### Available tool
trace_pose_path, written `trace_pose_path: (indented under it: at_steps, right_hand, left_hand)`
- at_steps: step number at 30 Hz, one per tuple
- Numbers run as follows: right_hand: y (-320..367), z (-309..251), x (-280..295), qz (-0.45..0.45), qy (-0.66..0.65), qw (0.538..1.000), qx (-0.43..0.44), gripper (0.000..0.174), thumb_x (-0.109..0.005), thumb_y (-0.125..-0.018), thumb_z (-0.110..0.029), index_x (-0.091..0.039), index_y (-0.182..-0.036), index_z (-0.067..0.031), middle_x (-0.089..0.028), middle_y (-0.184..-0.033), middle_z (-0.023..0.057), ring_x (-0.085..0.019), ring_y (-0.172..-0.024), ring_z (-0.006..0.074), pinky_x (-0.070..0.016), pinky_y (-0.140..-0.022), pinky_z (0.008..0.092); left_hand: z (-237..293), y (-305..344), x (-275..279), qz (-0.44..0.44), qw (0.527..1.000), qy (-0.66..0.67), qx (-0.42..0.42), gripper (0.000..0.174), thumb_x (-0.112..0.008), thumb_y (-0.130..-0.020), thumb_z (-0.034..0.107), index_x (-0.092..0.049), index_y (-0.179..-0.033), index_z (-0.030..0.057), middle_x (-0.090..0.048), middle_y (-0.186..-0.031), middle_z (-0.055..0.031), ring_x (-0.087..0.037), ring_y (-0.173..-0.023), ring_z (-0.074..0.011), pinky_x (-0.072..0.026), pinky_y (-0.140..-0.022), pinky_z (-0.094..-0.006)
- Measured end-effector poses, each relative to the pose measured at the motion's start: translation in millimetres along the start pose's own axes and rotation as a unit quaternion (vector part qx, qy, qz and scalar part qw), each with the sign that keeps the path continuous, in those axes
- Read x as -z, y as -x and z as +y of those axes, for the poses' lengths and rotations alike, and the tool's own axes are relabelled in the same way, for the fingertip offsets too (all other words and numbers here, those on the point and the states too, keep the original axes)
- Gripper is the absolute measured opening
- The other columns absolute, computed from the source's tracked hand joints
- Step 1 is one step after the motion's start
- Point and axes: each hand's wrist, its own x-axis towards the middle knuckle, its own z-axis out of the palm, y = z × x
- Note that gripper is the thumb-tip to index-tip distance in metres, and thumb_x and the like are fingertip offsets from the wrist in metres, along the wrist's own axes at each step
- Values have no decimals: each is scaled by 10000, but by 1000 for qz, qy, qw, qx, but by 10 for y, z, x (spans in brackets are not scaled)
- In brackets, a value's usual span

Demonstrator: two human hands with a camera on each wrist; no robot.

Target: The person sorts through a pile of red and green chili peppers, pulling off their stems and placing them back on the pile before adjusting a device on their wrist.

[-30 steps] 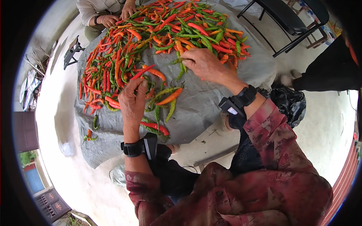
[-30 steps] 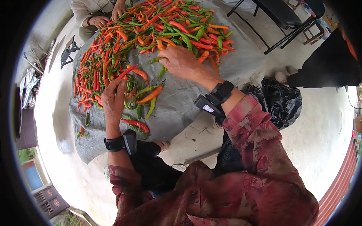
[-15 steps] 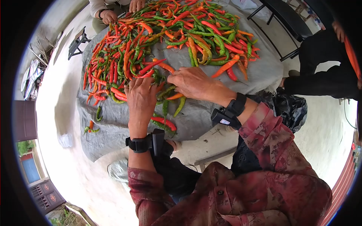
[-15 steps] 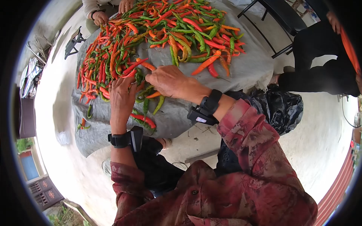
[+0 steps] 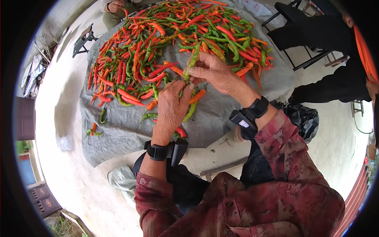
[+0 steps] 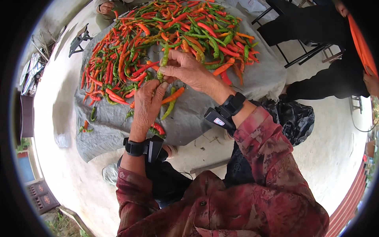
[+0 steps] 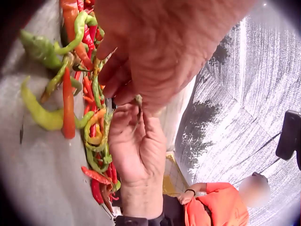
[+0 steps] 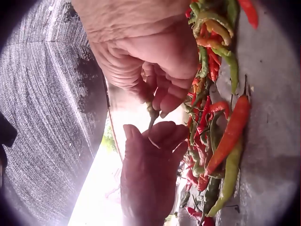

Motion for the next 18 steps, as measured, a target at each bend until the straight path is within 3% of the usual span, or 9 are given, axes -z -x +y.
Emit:
trace_pose_path:
  at_steps: [3,8,10,12,14,15,16,17,18]
  right_hand:
    - [-11,27,29,23,-4,999,24,217,-628,-864,-174,-550,-989,-14,-589,-859,45,-598,-727,124,-524,-654,260]
    - [-119,-7,226,155,-59,985,56,224,-589,-892,-170,-539,-1027,2,-605,-871,83,-618,-742,147,-523,-656,262]
    - [-146,14,373,195,-89,974,67,246,-573,-903,-208,-542,-1019,7,-615,-885,103,-619,-734,151,-526,-645,269]
    - [-118,-29,467,213,-86,972,-57,299,-548,-915,-271,-547,-1010,13,-625,-900,109,-623,-735,159,-530,-636,281]
    - [-40,-48,415,193,-7,977,-85,330,-540,-921,-313,-583,-980,8,-640,-903,97,-626,-745,140,-515,-635,247]
    - [-6,-85,358,121,168,976,-68,305,-559,-902,-290,-592,-966,6,-643,-906,101,-628,-734,146,-510,-635,255]
    - [5,-94,323,44,336,939,-50,281,-577,-883,-267,-601,-951,5,-647,-910,106,-629,-723,152,-505,-635,262]
    - [6,44,345,27,478,876,59,150,-577,-835,-133,-616,-919,-15,-615,-894,96,-622,-754,197,-498,-651,305]
    - [35,97,348,27,477,877,58,150,-577,-835,-133,-616,-919,-15,-615,-894,96,-622,-754,197,-498,-651,305]
  left_hand:
    - [-36,-51,-4,17,994,64,88,219,-591,-874,187,-604,-829,-27,-579,-679,-146,-578,-621,-285,-440,-590,-357]
    - [-20,-69,58,34,995,43,78,213,-596,-871,184,-617,-817,-21,-589,-678,-128,-585,-626,-262,-442,-586,-342]
    - [-62,-44,58,20,999,13,27,221,-607,-871,204,-629,-858,-15,-623,-709,-100,-577,-622,-162,-445,-591,-284]
    - [-79,10,25,-10,1000,10,-25,186,-665,-804,174,-634,-878,6,-622,-763,-101,-591,-722,-222,-449,-670,-328]
    - [-54,67,-10,-110,977,-144,-117,200,-688,-742,132,-626,-898,22,-614,-807,-98,-567,-813,-287,-431,-749,-385]
    - [-48,68,-24,-111,977,-143,-116,200,-688,-742,132,-626,-898,22,-614,-807,-98,-567,-813,-287,-431,-749,-385]
    - [-44,74,-35,-102,975,-151,-127,206,-686,-726,114,-621,-901,26,-607,-800,-98,-558,-817,-299,-423,-765,-401]
    - [-46,87,-42,-95,973,-159,-138,216,-684,-710,96,-616,-905,31,-600,-794,-98,-548,-822,-311,-415,-781,-417]
    - [-70,87,-43,-96,973,-159,-137,216,-684,-710,96,-616,-905,31,-600,-794,-98,-548,-822,-311,-415,-781,-417]
